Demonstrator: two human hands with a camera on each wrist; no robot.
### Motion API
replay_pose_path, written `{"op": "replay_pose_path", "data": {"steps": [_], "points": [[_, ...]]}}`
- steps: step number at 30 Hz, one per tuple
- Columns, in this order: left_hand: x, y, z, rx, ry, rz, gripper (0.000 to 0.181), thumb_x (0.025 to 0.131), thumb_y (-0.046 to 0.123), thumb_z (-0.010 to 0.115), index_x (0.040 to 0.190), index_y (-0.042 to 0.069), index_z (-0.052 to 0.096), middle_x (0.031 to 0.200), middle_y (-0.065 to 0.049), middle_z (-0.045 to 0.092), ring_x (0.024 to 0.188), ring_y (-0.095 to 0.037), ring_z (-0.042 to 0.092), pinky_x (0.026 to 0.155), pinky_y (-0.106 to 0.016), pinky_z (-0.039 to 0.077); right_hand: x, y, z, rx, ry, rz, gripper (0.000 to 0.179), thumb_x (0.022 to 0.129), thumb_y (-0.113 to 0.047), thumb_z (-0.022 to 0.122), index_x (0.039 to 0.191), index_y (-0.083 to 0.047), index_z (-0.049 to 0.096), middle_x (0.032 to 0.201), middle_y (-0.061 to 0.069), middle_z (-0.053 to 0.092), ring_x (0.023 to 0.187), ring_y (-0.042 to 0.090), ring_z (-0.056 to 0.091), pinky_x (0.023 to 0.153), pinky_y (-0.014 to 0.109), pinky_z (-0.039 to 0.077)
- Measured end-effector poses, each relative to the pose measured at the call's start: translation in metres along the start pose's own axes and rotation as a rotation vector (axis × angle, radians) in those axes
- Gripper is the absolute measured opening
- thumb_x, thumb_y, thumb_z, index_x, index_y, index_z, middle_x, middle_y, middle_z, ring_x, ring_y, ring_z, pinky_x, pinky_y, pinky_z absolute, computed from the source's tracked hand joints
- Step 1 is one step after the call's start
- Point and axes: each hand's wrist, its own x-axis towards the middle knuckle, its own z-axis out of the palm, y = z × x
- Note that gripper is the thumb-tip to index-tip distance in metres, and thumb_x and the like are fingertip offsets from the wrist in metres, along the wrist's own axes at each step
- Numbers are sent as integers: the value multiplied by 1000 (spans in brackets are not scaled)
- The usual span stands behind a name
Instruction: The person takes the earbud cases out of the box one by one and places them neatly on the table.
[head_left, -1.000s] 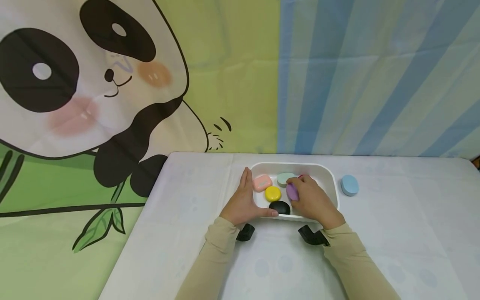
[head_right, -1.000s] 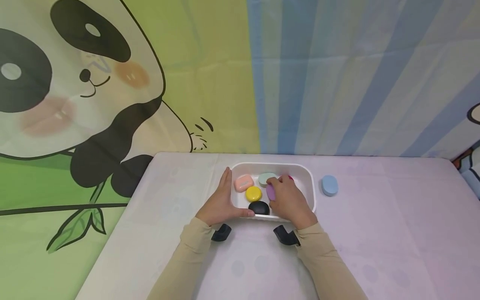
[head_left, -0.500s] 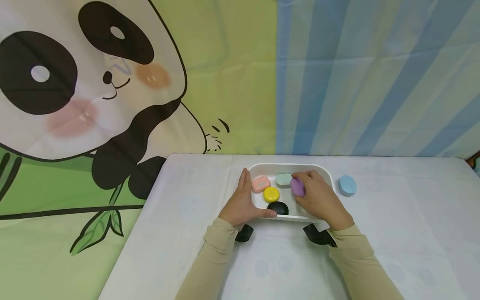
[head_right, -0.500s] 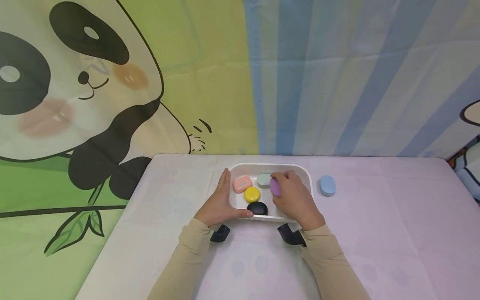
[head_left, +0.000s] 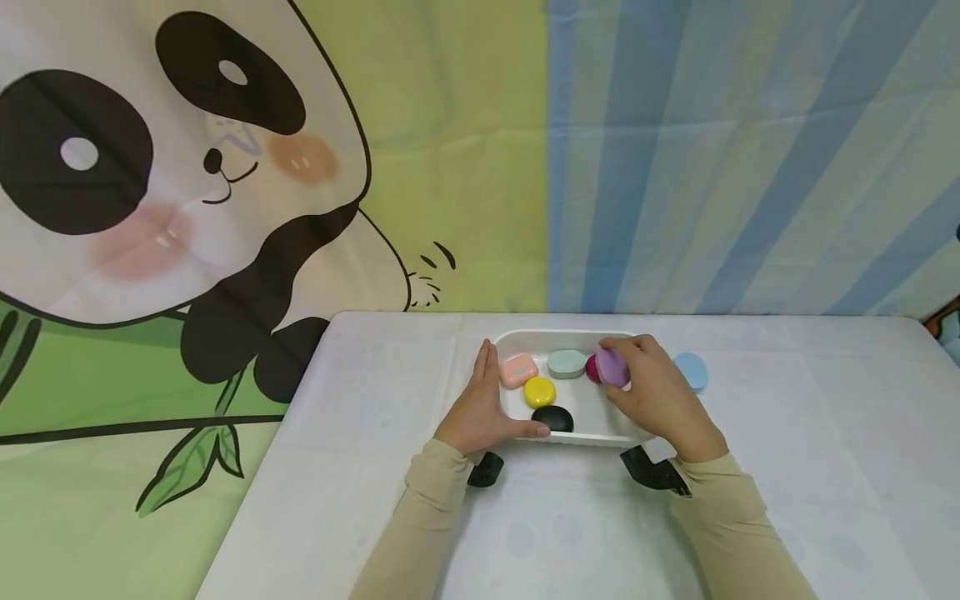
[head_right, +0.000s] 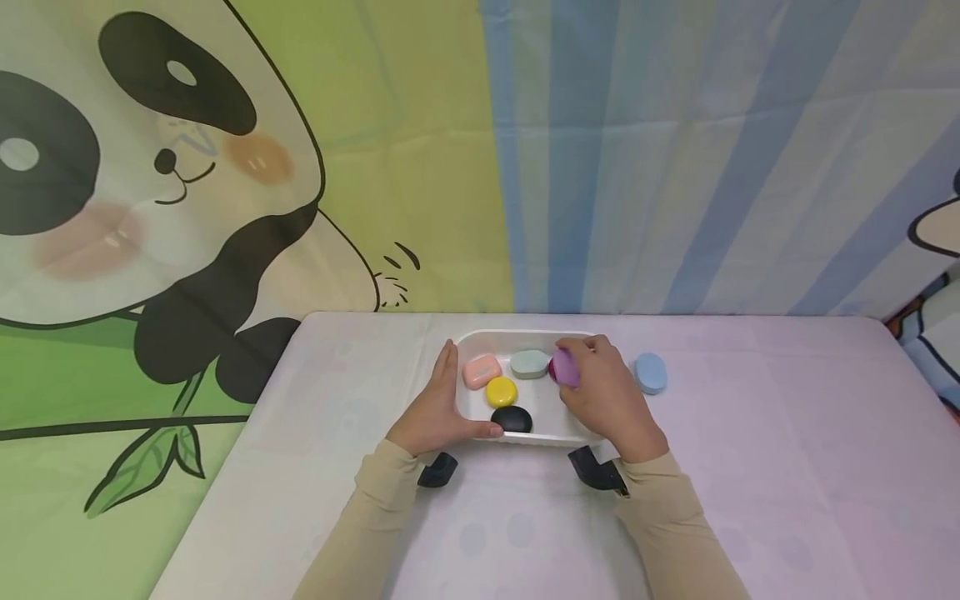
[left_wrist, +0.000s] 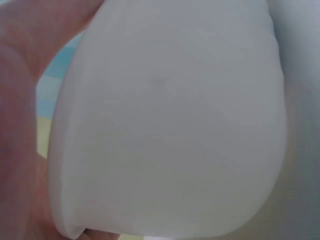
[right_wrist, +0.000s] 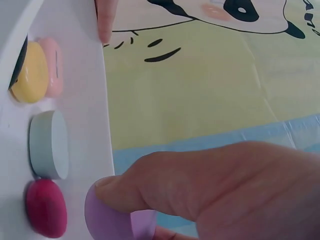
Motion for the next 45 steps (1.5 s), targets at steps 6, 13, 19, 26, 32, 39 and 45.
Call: {"op": "replay_pose_path", "data": {"steps": [6,13,19,26,32,39,45], "points": [[0,-2,1,1,0,0,141,51,65,79,149,9,-5,155,-2,-12,137,-26,23,103,-39,34,-5,8,-6,3,23,21,56,76,-7,68,129,-3,50,118,26,46,99,38,51,79,50,49],[0,0,1,-1,5,2,140,52,65,79,149,8,-5,155,-2,-12,137,-26,24,103,-40,35,-11,15,-11,31,54,44,58,78,-10,65,131,4,45,119,26,45,97,36,51,81,53,47],[0,-1,0,-9,1,-6,140,52,65,79,149,9,-6,155,-1,-13,138,-25,22,104,-39,33,-15,21,-18,15,79,70,57,78,-9,65,129,7,46,119,27,44,98,38,50,81,55,46],[0,0,0,-8,0,-15,140,52,64,79,149,9,-6,155,-1,-12,138,-25,22,104,-39,33,-20,33,-24,2,114,73,57,77,-8,63,129,7,46,119,28,44,97,39,48,78,56,46],[0,2,-1,-6,-3,-14,140,52,65,79,149,9,-6,155,-2,-11,138,-25,22,104,-39,34,-23,40,-30,5,134,79,57,77,-8,63,129,7,45,120,30,43,96,41,48,76,56,46],[0,3,-2,-1,-9,-21,140,52,65,79,149,10,-6,155,-1,-11,138,-23,21,105,-38,32,-25,52,-37,-8,180,93,58,75,-9,64,128,7,46,117,30,44,92,38,48,72,53,44],[0,1,-1,9,-5,-20,140,52,66,78,149,10,-7,155,-1,-12,138,-23,19,105,-38,32,-25,64,-42,0,187,118,59,75,-11,65,128,8,46,118,32,43,87,37,49,68,48,43]]}}
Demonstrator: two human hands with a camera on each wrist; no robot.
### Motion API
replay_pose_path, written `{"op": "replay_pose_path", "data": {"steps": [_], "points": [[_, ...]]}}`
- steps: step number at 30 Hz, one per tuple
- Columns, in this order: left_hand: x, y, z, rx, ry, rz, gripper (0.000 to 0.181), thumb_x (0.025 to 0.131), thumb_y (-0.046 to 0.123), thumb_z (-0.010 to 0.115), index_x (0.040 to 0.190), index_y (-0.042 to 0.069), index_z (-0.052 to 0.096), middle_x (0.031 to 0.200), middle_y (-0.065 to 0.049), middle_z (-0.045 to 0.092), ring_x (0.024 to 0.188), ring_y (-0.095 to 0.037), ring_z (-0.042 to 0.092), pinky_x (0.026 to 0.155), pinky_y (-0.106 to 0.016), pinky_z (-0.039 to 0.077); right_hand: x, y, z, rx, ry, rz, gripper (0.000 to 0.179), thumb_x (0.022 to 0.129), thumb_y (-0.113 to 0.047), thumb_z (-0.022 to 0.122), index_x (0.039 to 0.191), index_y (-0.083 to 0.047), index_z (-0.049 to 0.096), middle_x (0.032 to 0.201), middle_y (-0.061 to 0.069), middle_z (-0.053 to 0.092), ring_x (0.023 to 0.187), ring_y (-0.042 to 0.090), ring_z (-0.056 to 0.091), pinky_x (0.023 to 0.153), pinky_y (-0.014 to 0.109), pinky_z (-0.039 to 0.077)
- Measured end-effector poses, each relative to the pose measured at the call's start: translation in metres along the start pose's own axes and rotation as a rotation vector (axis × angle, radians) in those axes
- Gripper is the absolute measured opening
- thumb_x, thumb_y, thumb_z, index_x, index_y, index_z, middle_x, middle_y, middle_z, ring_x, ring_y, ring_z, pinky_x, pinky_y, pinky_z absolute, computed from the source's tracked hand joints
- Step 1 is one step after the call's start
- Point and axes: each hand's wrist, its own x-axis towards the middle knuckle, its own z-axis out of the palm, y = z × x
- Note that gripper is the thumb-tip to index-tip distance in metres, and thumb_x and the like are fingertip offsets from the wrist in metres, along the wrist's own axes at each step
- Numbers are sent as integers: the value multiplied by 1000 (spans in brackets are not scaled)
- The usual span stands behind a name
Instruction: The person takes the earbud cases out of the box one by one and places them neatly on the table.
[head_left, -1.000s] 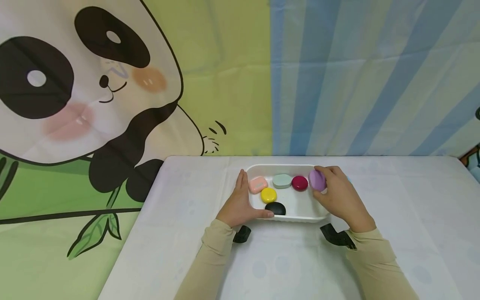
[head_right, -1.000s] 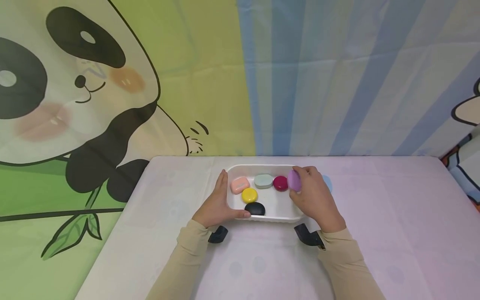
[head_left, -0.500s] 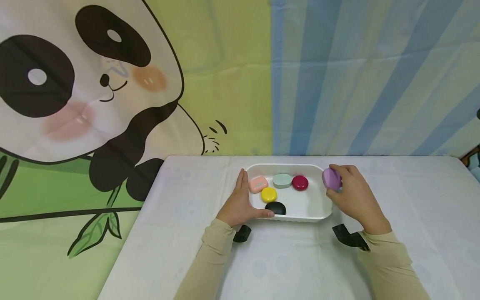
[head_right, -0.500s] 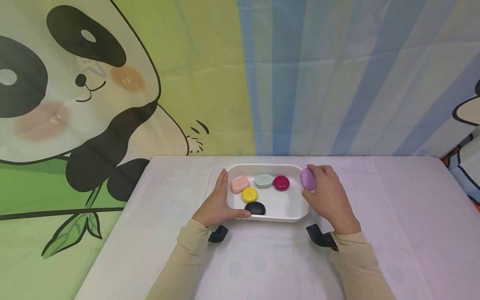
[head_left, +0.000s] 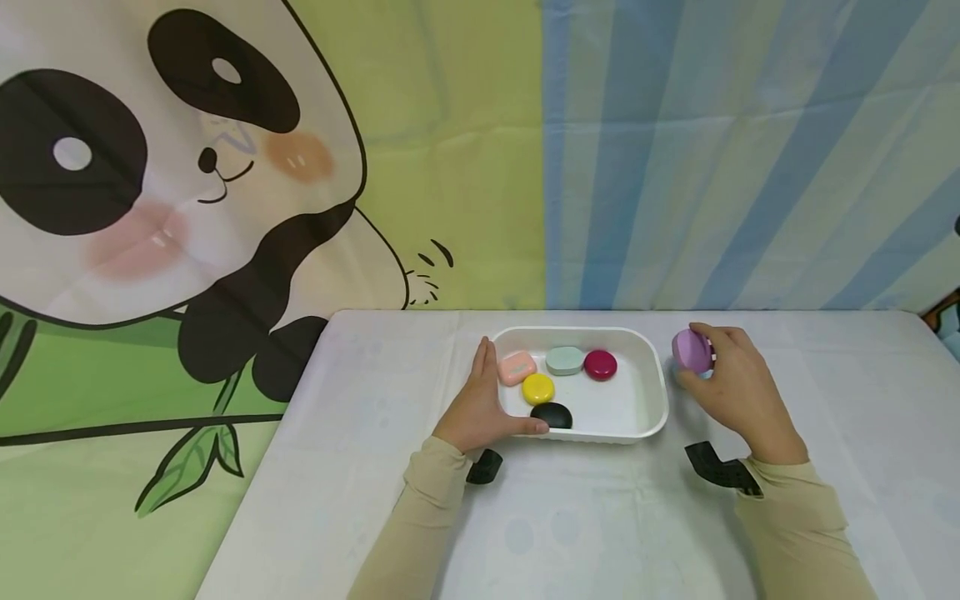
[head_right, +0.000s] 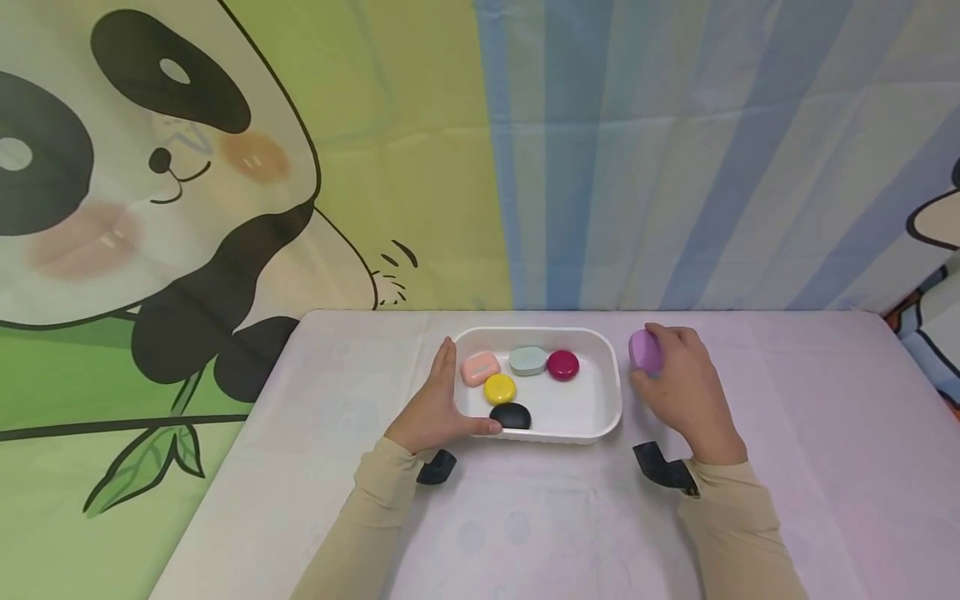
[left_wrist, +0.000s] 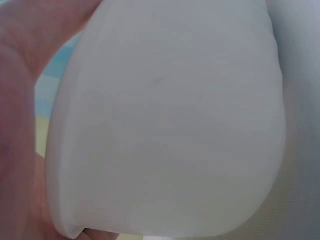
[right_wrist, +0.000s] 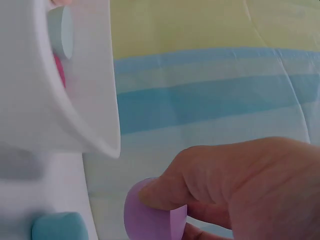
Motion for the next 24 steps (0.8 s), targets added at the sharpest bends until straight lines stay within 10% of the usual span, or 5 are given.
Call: {"op": "replay_pose_path", "data": {"steps": [24], "points": [[0,-1,1,9,5,6,142,50,68,78,149,10,-6,155,0,-12,138,-24,20,105,-38,33,5,43,3,-46,2,197,63,79,-13,62,133,11,40,122,40,38,103,53,41,81,65,40]]}}
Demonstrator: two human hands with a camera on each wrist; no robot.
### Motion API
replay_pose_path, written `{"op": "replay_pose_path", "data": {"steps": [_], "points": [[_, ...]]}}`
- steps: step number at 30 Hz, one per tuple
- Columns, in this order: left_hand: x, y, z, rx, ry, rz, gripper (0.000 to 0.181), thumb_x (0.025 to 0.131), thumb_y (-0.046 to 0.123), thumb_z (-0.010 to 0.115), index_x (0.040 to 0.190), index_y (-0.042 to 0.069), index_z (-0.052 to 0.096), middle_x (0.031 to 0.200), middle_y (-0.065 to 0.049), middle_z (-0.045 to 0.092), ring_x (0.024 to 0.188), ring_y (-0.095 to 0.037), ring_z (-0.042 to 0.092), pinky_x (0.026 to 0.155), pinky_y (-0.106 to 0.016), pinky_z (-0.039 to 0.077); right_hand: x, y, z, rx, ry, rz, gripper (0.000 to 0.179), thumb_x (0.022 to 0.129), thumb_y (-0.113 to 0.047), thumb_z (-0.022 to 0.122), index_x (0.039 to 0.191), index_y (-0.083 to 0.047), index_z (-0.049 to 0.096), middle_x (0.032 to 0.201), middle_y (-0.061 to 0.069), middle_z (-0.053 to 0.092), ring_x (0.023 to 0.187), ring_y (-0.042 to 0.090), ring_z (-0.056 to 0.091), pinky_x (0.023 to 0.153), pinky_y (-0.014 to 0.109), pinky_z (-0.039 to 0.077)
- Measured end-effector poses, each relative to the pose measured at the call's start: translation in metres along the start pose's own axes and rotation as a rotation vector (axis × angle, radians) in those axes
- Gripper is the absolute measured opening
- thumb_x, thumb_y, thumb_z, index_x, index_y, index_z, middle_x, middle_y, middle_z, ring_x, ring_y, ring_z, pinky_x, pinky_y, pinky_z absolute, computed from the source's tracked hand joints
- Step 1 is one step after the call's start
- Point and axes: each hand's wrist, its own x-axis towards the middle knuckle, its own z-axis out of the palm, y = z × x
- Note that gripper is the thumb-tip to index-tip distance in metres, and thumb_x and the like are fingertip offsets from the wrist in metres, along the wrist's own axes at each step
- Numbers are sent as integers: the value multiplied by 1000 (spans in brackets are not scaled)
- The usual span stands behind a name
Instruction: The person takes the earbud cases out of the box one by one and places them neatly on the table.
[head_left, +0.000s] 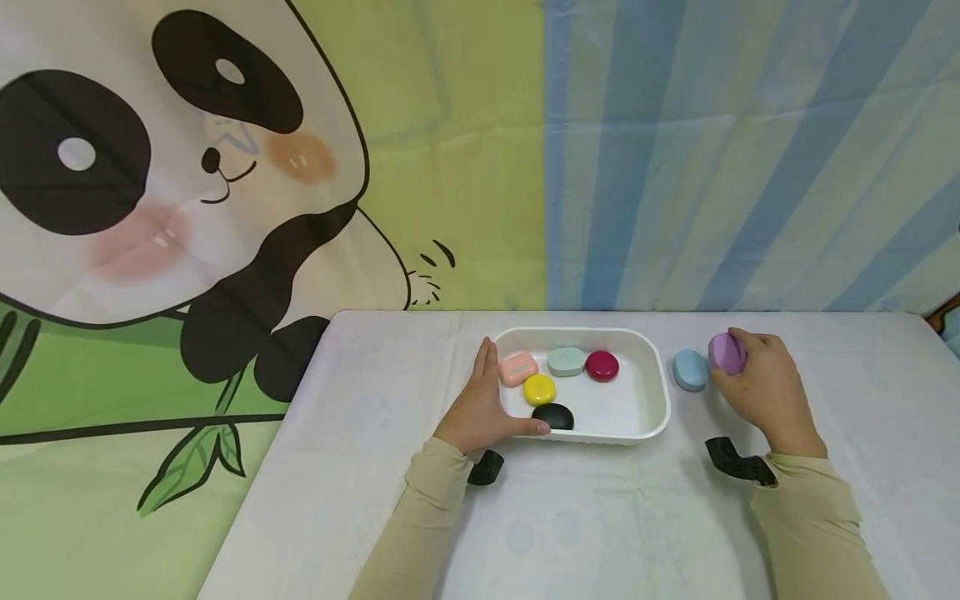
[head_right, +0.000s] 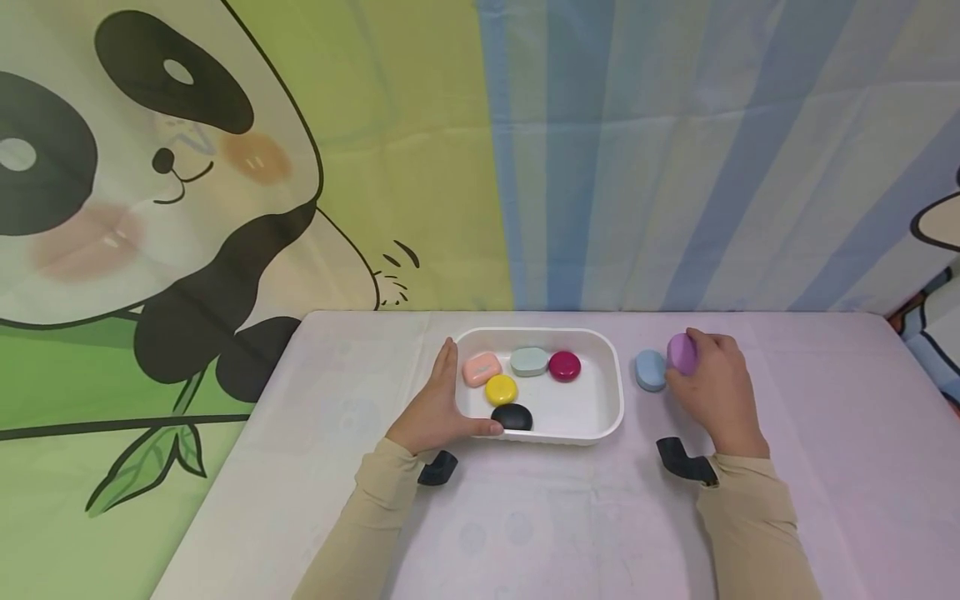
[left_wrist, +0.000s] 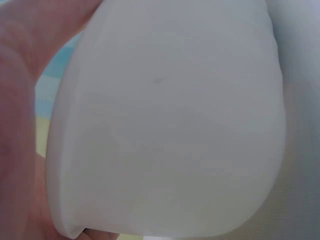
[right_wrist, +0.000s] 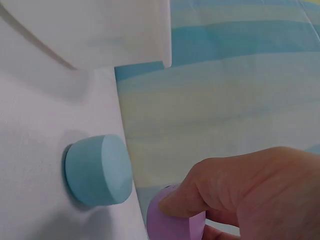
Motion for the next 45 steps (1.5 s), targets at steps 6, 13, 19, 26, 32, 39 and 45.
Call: {"op": "replay_pose_path", "data": {"steps": [6,13,19,26,32,39,45], "points": [[0,-1,0,-4,6,4,142,51,66,79,149,10,-7,155,0,-13,137,-25,24,103,-38,35,2,10,4,-7,25,-28,60,79,-13,62,128,14,43,117,41,41,104,53,41,82,65,38],[0,-1,2,-4,0,-6,141,51,67,78,149,11,-7,154,2,-14,137,-25,25,103,-39,35,2,21,10,-18,12,-57,57,78,-10,61,125,17,44,115,42,42,104,53,39,83,65,36],[0,-2,2,-3,0,-4,141,51,67,78,148,13,-9,154,3,-15,137,-24,24,103,-38,35,3,27,15,-32,-27,-38,60,77,-10,61,127,16,43,115,42,42,104,53,40,82,64,36],[0,-2,2,-2,0,-3,141,51,67,78,148,13,-9,154,3,-15,137,-24,24,103,-38,36,3,32,18,-37,-52,-57,58,76,-10,60,125,17,44,115,40,44,106,53,39,85,64,34],[0,-2,2,-8,2,0,141,51,67,78,149,12,-8,154,3,-14,137,-25,24,103,-39,35,2,32,18,-41,-62,-65,60,75,-10,62,125,17,43,114,41,44,105,53,39,86,64,33],[1,-3,3,-6,8,6,141,51,68,78,149,12,-8,154,3,-14,137,-25,24,103,-39,35,3,31,16,-34,-88,-27,63,74,-10,64,129,12,41,115,42,41,102,53,41,81,63,37],[1,-3,2,5,2,1,141,51,67,77,149,12,-8,154,2,-14,137,-24,23,103,-38,34,4,26,12,-27,-69,-8,64,75,-11,66,131,9,42,120,43,38,106,58,36,82,66,36]]}}
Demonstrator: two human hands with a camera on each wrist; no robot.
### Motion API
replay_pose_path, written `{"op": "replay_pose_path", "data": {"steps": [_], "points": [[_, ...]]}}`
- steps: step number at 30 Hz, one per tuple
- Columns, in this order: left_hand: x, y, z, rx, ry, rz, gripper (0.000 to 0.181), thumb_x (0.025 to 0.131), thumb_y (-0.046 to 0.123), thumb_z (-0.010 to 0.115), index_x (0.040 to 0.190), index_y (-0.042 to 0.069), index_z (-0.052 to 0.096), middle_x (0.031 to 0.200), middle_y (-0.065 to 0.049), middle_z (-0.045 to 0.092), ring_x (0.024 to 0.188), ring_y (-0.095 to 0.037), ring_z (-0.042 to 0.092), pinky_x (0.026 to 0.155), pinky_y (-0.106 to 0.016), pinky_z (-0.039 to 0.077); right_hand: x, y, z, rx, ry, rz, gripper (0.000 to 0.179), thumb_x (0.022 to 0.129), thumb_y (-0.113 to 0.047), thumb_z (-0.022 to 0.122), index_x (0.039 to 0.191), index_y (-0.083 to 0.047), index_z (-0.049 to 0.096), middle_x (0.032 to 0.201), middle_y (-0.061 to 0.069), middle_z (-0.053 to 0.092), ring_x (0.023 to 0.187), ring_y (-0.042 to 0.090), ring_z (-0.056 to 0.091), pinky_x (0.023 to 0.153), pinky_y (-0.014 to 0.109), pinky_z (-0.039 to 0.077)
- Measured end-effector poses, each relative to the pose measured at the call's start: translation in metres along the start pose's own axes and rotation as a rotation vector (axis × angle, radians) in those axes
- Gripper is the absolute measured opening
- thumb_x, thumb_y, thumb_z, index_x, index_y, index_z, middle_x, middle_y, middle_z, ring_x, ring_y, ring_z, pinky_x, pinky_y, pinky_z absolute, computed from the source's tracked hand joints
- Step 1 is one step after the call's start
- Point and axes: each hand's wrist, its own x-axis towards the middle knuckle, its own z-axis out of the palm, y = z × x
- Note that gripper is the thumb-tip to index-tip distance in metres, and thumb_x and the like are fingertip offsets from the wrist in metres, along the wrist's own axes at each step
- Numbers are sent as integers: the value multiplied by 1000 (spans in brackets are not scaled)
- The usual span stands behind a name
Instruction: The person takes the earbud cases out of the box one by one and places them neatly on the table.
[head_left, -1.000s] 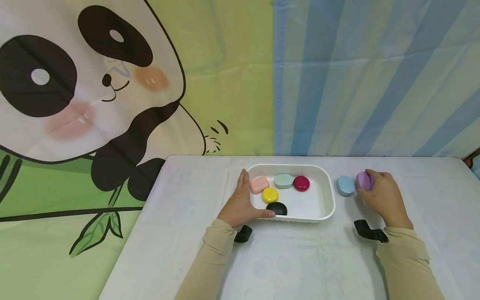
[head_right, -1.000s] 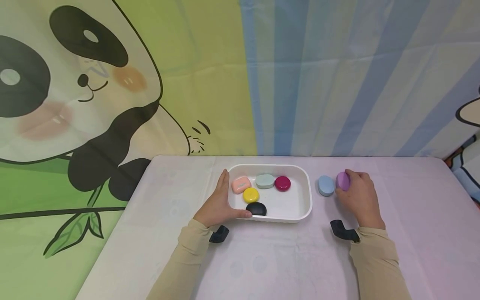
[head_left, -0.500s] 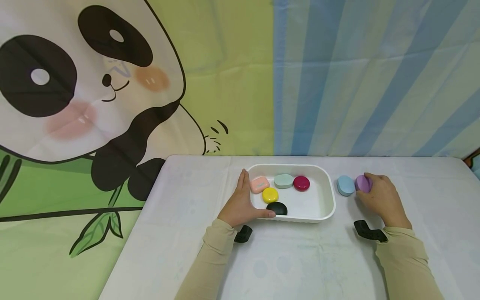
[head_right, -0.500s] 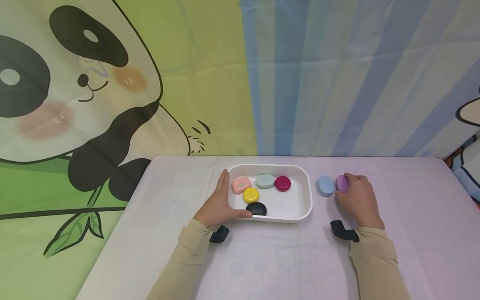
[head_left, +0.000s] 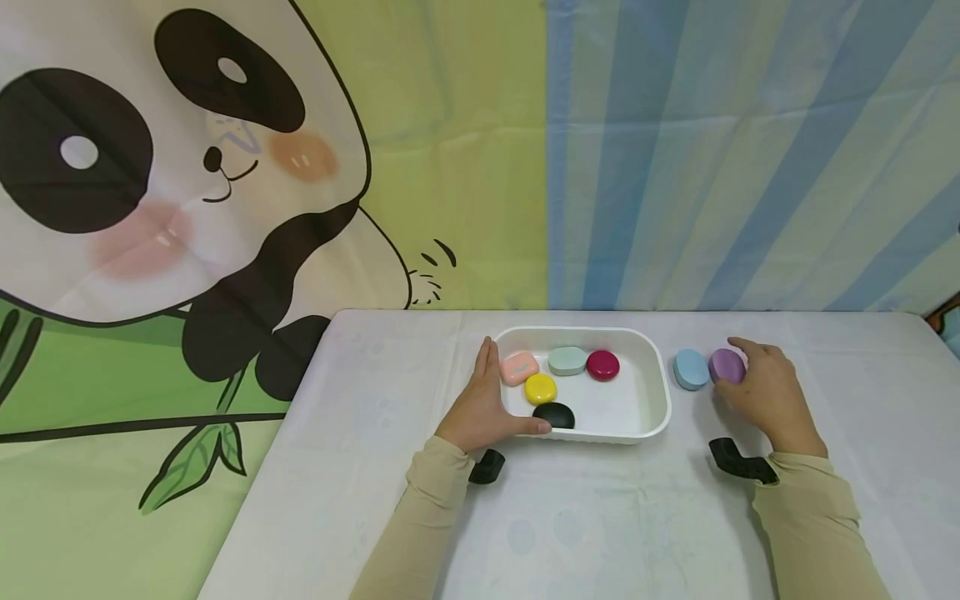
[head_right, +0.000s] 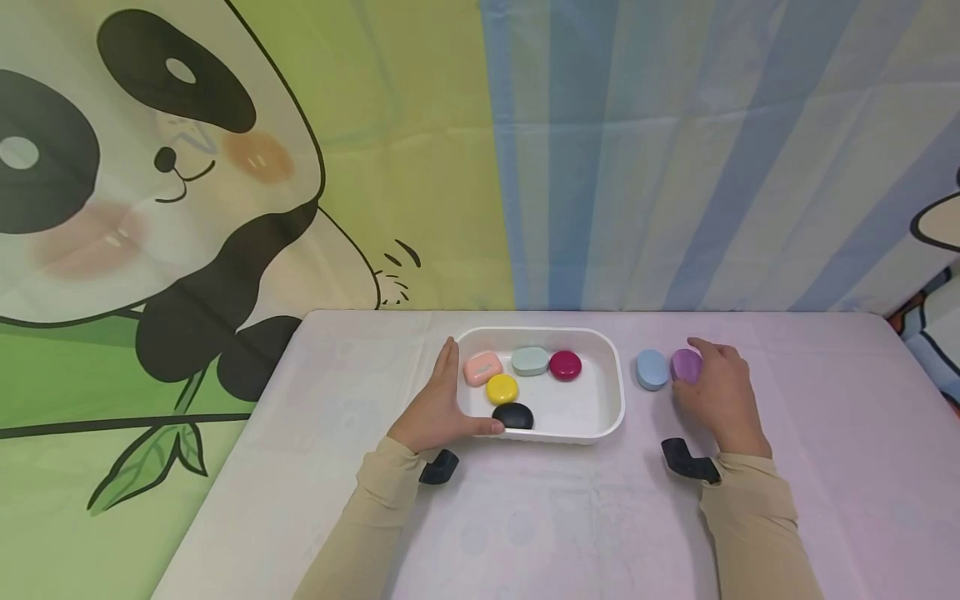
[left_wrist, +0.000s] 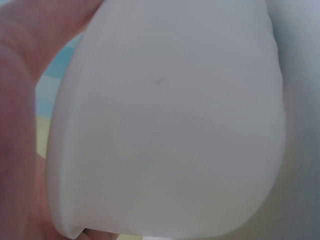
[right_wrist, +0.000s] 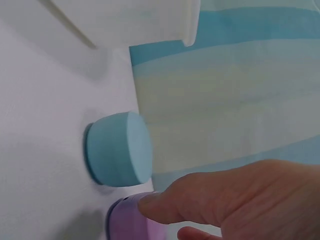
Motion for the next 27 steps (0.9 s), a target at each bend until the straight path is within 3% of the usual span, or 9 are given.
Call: {"op": "replay_pose_path", "data": {"steps": [14,18,24,27], "points": [[0,0,0,-12,-1,-4,141,51,68,78,148,13,-9,154,3,-15,137,-25,24,103,-38,35,-13,-36,-14,79,80,-84,56,83,-14,62,133,4,44,125,36,42,113,52,35,88,65,29],[0,1,0,-17,-6,-7,141,51,68,77,149,13,-9,154,3,-15,136,-25,25,102,-39,36,-16,-50,-13,107,77,-125,55,84,-15,62,133,3,45,126,33,43,113,50,35,87,63,30],[-1,1,0,-25,-2,-3,141,51,67,78,149,13,-8,155,2,-13,137,-26,25,102,-40,36,-18,-69,-8,112,106,-205,52,83,-13,64,130,3,49,122,29,48,101,43,45,81,58,36],[-1,0,1,-24,6,6,141,51,67,78,149,12,-8,155,1,-13,136,-26,25,102,-39,36,-18,-79,-4,98,96,-211,53,82,-13,67,129,2,49,124,30,47,107,45,43,84,61,36]]}}
